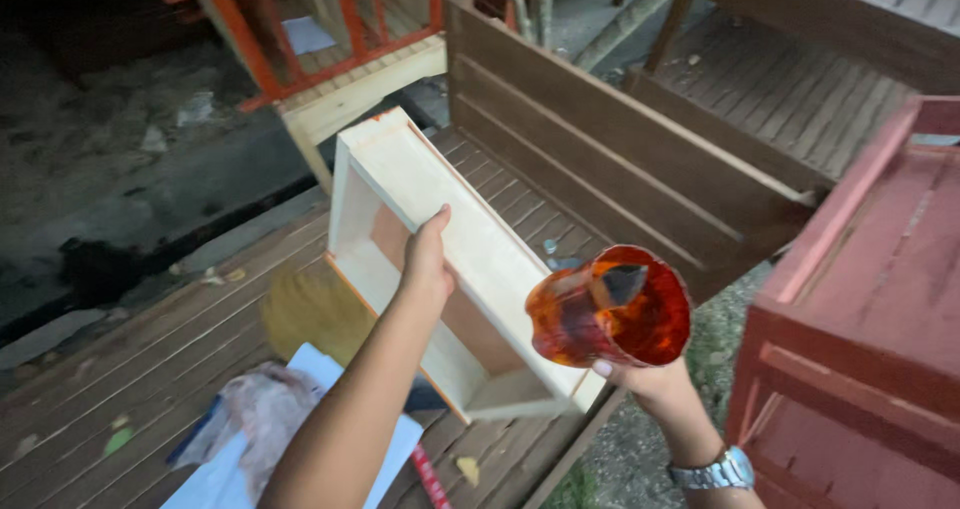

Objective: The person paints the edges and interior surfaces of a small wooden box with orange paint using a brush. They repeatedly dip the brush into a small container of paint and apply it to the box's sides and corners while holding the container in the other hand.

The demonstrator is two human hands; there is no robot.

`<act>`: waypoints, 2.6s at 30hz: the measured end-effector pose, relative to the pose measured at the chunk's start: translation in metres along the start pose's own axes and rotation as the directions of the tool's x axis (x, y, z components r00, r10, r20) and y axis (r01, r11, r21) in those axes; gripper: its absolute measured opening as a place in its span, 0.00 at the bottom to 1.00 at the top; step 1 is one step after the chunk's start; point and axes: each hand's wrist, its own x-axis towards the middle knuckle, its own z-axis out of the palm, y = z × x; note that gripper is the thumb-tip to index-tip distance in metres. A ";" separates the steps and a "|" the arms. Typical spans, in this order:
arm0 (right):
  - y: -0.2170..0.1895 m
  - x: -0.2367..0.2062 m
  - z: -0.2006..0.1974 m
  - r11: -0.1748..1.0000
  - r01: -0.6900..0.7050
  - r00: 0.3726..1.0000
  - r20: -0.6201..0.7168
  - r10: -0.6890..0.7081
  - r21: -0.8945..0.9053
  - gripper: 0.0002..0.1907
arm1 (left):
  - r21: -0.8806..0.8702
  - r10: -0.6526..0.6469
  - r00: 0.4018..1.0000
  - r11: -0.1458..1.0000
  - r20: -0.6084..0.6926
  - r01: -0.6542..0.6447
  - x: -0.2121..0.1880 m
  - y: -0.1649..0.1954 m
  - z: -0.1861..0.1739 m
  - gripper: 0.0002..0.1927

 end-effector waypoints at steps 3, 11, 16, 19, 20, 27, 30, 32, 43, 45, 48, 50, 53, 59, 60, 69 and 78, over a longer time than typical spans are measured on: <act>-0.004 0.007 -0.017 1.000 -0.018 1.000 0.010 0.018 -0.012 0.44 | 0.029 -0.096 0.995 0.995 0.012 0.096 0.017 -0.028 0.005 0.34; -0.006 0.023 -0.058 0.995 -0.057 0.998 -0.012 0.056 -0.077 0.46 | 0.166 -0.282 0.959 0.945 -0.020 0.282 0.034 -0.101 0.001 0.46; 0.000 0.026 -0.067 0.997 -0.060 0.997 -0.058 0.058 -0.040 0.47 | 0.199 -0.328 0.941 0.930 0.077 0.308 0.039 -0.132 -0.001 0.51; 0.002 0.029 -0.072 0.994 -0.056 0.995 -0.082 0.048 -0.093 0.46 | 0.186 -0.352 0.935 0.922 0.042 0.338 0.046 -0.130 -0.004 0.53; 0.002 0.030 -0.072 0.995 -0.047 0.995 -0.088 0.039 -0.089 0.46 | 0.210 -0.372 0.928 0.908 0.009 0.362 0.047 -0.129 -0.005 0.53; 0.014 0.032 -0.040 0.988 -0.087 0.991 -0.113 0.073 -0.127 0.44 | 0.354 -0.400 0.899 0.826 -0.180 0.438 0.052 -0.101 -0.007 0.49; 0.020 0.034 -0.024 0.993 -0.051 0.995 -0.095 0.041 -0.107 0.44 | 0.338 -0.394 0.897 0.831 -0.202 0.441 0.048 -0.099 -0.006 0.45; 0.022 0.033 -0.018 0.991 -0.085 0.991 -0.112 0.073 -0.103 0.43 | 0.309 -0.379 0.902 0.849 -0.208 0.428 0.044 -0.101 -0.008 0.43; 0.042 0.029 -0.018 0.987 -0.063 0.986 -0.164 0.038 -0.149 0.42 | 0.223 -0.314 0.927 0.907 -0.206 0.357 0.034 -0.124 -0.024 0.31; 0.043 0.025 -0.024 0.979 -0.087 0.981 -0.188 0.051 -0.184 0.42 | 0.205 -0.322 0.940 0.918 -0.114 0.340 0.011 -0.139 -0.030 0.33; 0.040 0.017 -0.034 0.988 -0.053 0.979 -0.203 0.023 -0.146 0.42 | 0.284 -0.254 0.957 0.916 -0.140 0.284 -0.051 -0.175 -0.037 0.37; 0.036 0.012 -0.041 0.986 -0.069 0.974 -0.224 0.033 -0.153 0.43 | 0.263 -0.276 0.943 0.911 -0.187 0.319 -0.091 -0.203 -0.034 0.38; 0.030 0.003 -0.053 0.992 -0.039 0.976 -0.217 0.013 -0.116 0.44 | 0.027 -0.229 0.965 0.972 -0.127 0.235 -0.105 -0.224 -0.025 0.38; 0.015 -0.019 -0.078 0.988 -0.031 0.972 -0.234 -0.005 -0.148 0.40 | 0.105 -0.202 0.957 0.968 -0.210 0.227 -0.091 -0.221 -0.037 0.36; 0.011 -0.020 -0.079 0.990 -0.039 0.973 -0.229 0.007 -0.134 0.39 | 0.122 -0.204 0.963 0.966 -0.176 0.227 -0.085 -0.210 -0.041 0.37; -0.023 -0.025 -0.048 0.993 0.012 0.987 -0.160 -0.031 -0.116 0.39 | 0.184 -0.192 0.975 0.968 0.113 0.169 -0.027 -0.064 -0.022 0.25; -0.043 -0.044 -0.025 0.993 0.042 0.983 -0.174 -0.060 -0.109 0.42 | 0.423 -0.299 0.950 0.853 -0.086 0.306 -0.065 -0.078 -0.073 0.26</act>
